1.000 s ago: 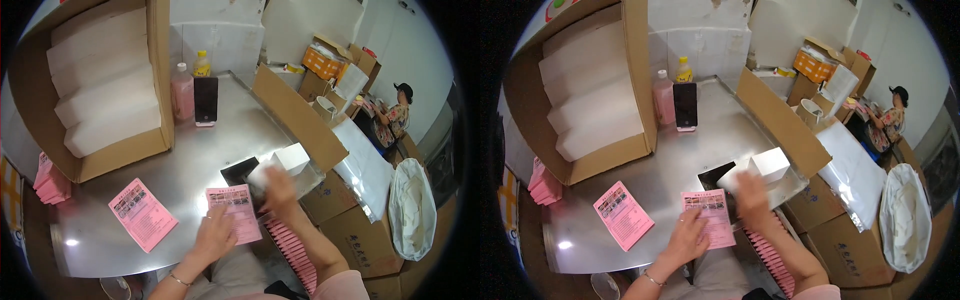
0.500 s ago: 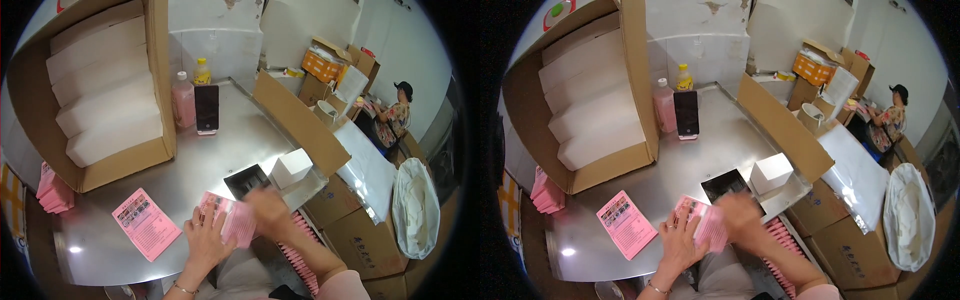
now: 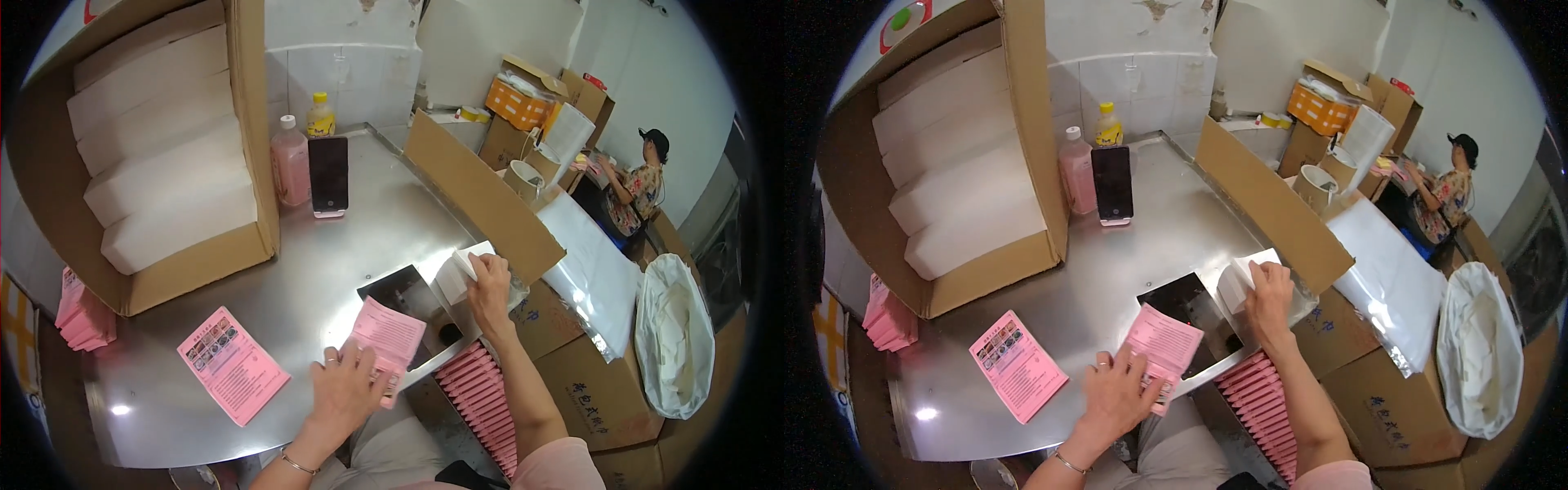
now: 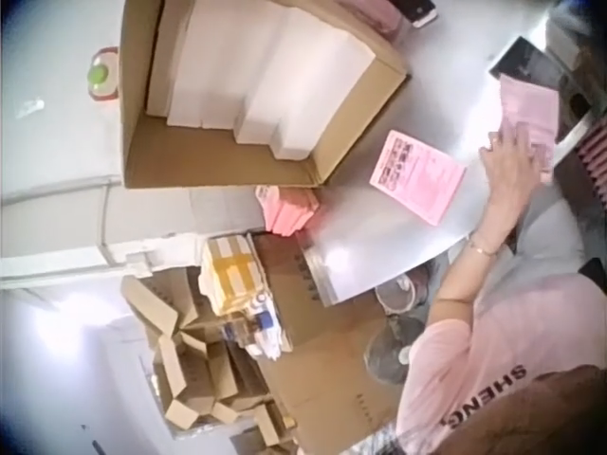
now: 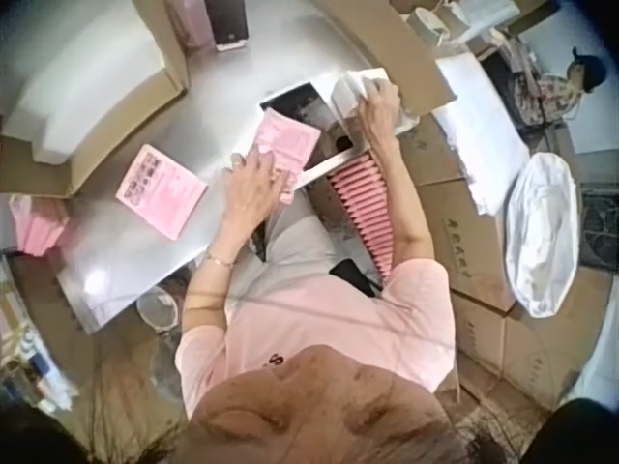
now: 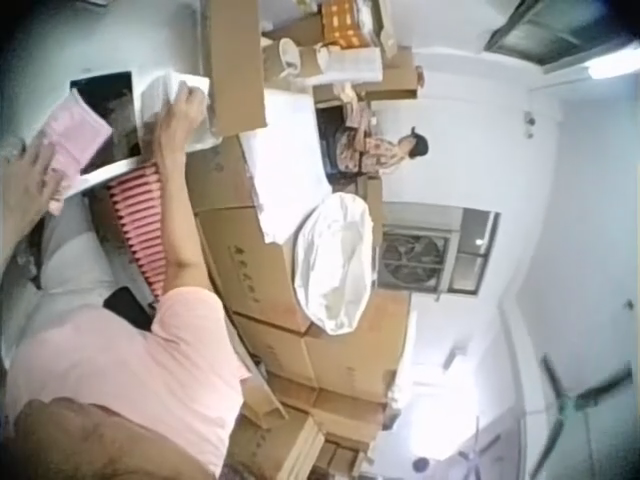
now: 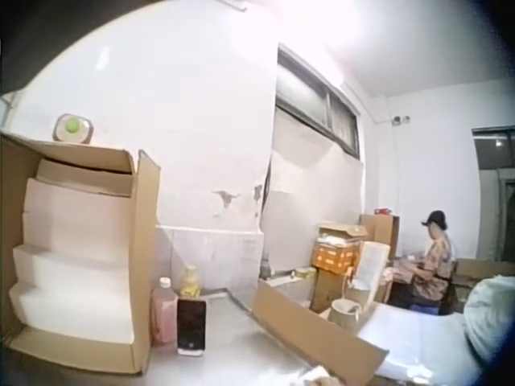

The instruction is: Packing small white boxes and pink instruction leaflets into larger shipping containers.

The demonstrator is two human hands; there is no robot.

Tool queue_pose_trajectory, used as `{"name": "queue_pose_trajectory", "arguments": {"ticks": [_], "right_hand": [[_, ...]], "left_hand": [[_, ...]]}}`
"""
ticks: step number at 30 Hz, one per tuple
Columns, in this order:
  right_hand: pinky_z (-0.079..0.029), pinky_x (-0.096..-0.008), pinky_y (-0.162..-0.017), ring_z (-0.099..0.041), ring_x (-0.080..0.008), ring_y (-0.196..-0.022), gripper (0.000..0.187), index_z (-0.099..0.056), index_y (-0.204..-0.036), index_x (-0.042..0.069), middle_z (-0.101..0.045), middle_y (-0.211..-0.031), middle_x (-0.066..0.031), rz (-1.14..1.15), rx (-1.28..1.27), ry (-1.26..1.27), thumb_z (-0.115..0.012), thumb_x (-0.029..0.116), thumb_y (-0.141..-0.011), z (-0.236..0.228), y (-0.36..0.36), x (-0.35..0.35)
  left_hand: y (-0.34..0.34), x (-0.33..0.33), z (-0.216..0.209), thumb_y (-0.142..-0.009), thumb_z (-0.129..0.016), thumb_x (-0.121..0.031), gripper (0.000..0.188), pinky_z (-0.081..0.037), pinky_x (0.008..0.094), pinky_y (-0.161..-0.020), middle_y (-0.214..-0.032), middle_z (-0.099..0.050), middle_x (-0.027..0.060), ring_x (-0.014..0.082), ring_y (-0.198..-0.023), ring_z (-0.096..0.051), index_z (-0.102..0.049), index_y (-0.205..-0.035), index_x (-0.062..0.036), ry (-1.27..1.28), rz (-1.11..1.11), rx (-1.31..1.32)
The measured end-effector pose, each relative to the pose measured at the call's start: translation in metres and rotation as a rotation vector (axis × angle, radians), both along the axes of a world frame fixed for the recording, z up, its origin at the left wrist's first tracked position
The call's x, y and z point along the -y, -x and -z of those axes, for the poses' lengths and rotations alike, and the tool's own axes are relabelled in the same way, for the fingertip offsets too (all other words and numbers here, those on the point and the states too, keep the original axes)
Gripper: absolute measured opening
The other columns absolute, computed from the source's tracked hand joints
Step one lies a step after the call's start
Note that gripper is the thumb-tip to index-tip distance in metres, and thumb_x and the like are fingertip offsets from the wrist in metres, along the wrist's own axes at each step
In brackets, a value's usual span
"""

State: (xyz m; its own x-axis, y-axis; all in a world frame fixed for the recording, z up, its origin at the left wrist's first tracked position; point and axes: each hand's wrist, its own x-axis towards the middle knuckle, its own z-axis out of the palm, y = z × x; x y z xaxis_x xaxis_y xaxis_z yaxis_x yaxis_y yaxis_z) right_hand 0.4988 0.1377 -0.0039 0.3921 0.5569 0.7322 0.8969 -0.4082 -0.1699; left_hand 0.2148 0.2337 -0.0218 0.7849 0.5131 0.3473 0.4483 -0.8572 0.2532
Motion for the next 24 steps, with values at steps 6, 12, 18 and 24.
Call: {"name": "queue_pose_trajectory", "arguments": {"ticks": [6,12,18,24], "right_hand": [[-0.045,-0.0574,-0.103,-0.056,-0.0414,-0.119,0.037,-0.062,-0.120,0.000,-0.057,-0.124,-0.0239,-0.723,-0.052,0.229,-0.061,0.002,-0.084,0.029,0.134,0.014],[-0.027,-0.0731,-0.106,-0.062,-0.0343,-0.101,0.027,-0.064,-0.107,0.003,-0.065,-0.100,-0.0169,-0.548,-0.016,0.561,-0.061,0.016,-0.083,0.036,0.130,-0.037],[-0.053,-0.0523,-0.086,-0.066,-0.0377,-0.089,0.019,-0.063,-0.097,0.002,-0.067,-0.092,-0.0189,-0.409,-0.446,0.320,-0.064,0.015,-0.083,0.064,0.071,-0.037],[-0.052,-0.0448,-0.067,-0.067,-0.0321,-0.074,0.021,-0.070,-0.104,0.004,-0.068,-0.079,-0.0124,-0.263,-0.151,0.470,-0.064,0.014,-0.086,0.020,0.079,-0.010]], "left_hand": [[0.014,-0.017,-0.004,-0.072,-0.076,-0.036,0.061,-0.044,0.0462,-0.076,-0.104,-0.056,0.0173,0.0371,-0.094,-0.056,-0.062,-0.124,-0.0071,0.324,0.104,0.044],[0.003,-0.008,-0.005,-0.069,-0.076,-0.024,0.076,-0.044,0.0456,-0.069,-0.096,-0.057,0.0162,0.0330,-0.085,-0.059,-0.051,-0.140,-0.0124,0.225,0.167,0.169],[0.041,-0.013,-0.019,-0.073,-0.065,-0.006,0.056,-0.045,0.0448,-0.070,-0.087,-0.057,0.0137,0.0329,-0.085,-0.057,-0.059,-0.129,-0.0098,0.284,0.134,0.126],[0.075,-0.034,0.000,-0.067,-0.065,-0.006,0.034,-0.042,0.0505,-0.082,-0.098,-0.057,0.0160,0.0376,-0.099,-0.054,-0.060,-0.101,-0.0056,-0.025,-0.058,0.383]]}}
